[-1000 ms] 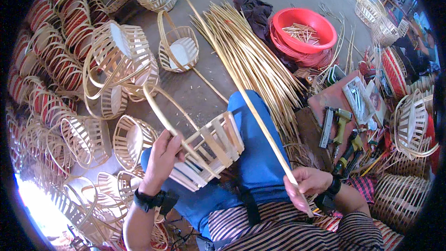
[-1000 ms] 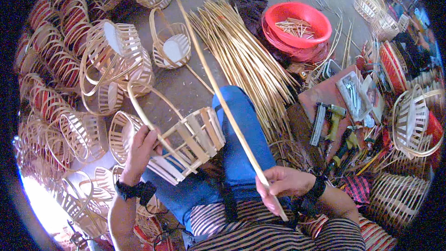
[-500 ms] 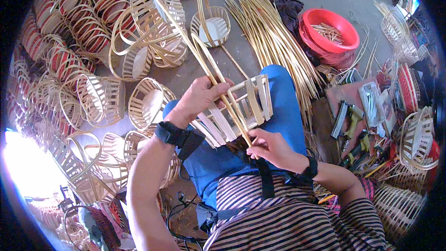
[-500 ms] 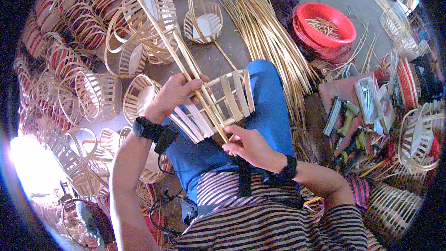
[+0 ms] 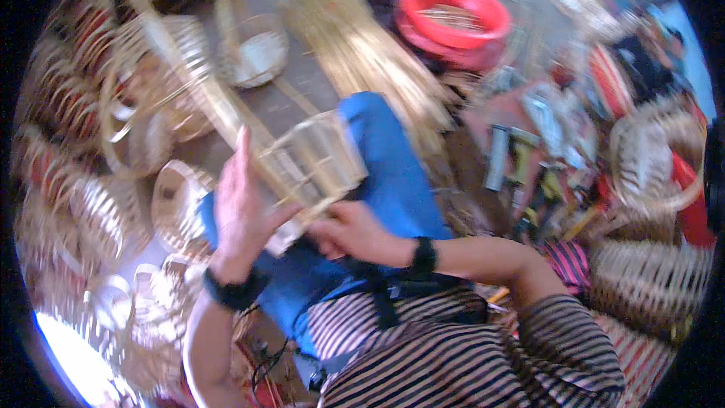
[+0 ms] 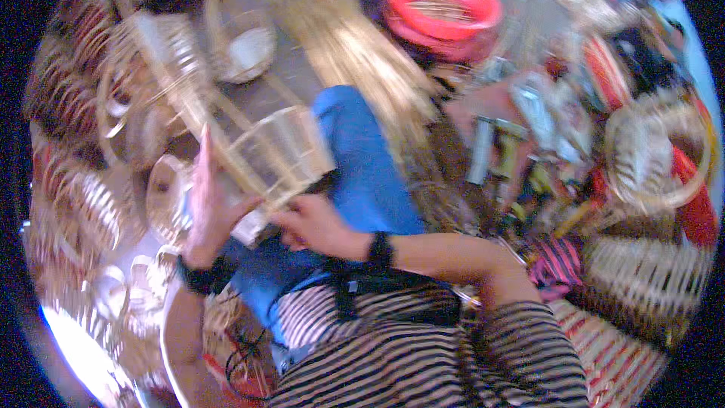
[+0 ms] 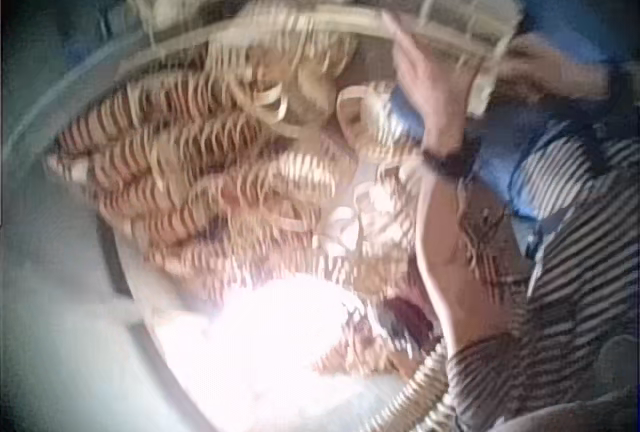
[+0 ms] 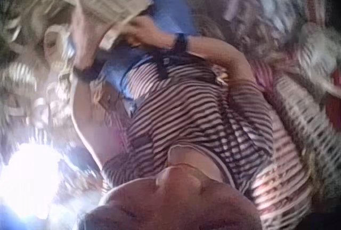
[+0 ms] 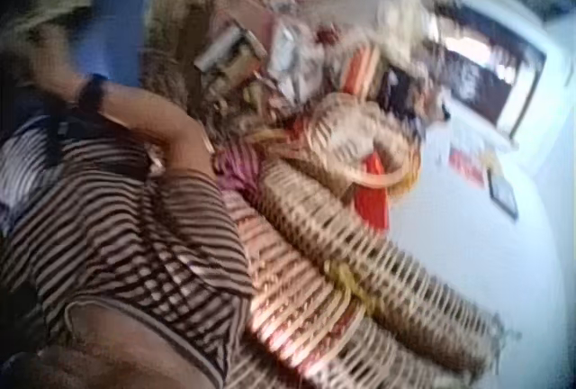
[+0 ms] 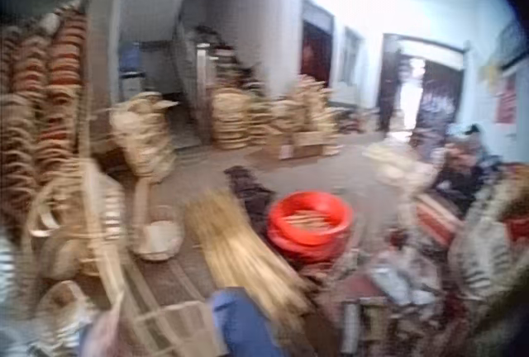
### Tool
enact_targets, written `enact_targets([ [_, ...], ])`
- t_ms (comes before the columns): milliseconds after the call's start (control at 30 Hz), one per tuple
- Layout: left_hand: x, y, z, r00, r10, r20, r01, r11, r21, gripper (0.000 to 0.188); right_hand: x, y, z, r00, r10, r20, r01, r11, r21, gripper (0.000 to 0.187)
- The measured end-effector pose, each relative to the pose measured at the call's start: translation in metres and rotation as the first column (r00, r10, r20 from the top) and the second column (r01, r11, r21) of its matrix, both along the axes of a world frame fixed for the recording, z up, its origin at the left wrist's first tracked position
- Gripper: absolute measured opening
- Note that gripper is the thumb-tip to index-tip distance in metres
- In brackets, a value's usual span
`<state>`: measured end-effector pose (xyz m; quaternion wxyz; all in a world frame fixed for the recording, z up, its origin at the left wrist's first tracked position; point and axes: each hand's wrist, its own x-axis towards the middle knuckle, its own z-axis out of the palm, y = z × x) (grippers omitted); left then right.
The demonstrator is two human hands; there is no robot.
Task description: The person assembles wicker baskets by fitting thin wooden slats into a base and securing a handle with a pneumatic stapler.
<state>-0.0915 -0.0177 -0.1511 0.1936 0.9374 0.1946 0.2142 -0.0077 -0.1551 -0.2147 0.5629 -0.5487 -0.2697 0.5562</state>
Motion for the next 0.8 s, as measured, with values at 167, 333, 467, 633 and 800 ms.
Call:
enact_targets([
  [167,-0.009,0.015,-0.003,0.981,0.061,-0.182,-0.043,0.994,0.101,0.098,0.044,-0.017,0.005,0.904,0.269,0.333,-0.236,0.962,-0.139,0.025],
  [333,-0.012,0.012,-0.002,0.991,0.004,-0.136,0.015,0.99,0.138,0.096,0.161,-0.168,-0.046,0.376,0.061,0.924,0.587,0.756,-0.289,0.041],
  [467,-0.01,0.007,-0.005,0.981,-0.01,-0.191,0.058,0.967,0.247,0.097,0.185,-0.281,-0.109,0.269,0.114,0.956,0.856,0.428,-0.292,0.064],
  [633,-0.006,0.002,-0.007,0.966,0.034,-0.255,0.028,0.972,0.235,0.106,0.179,-0.271,-0.121,0.493,-0.101,0.864,0.87,0.072,-0.488,0.094],
  [800,-0.009,0.006,-0.006,0.964,0.083,-0.253,-0.038,0.983,0.179,0.105,0.204,-0.272,-0.145,0.411,-0.083,0.908,0.911,0.057,-0.407,0.077],
])
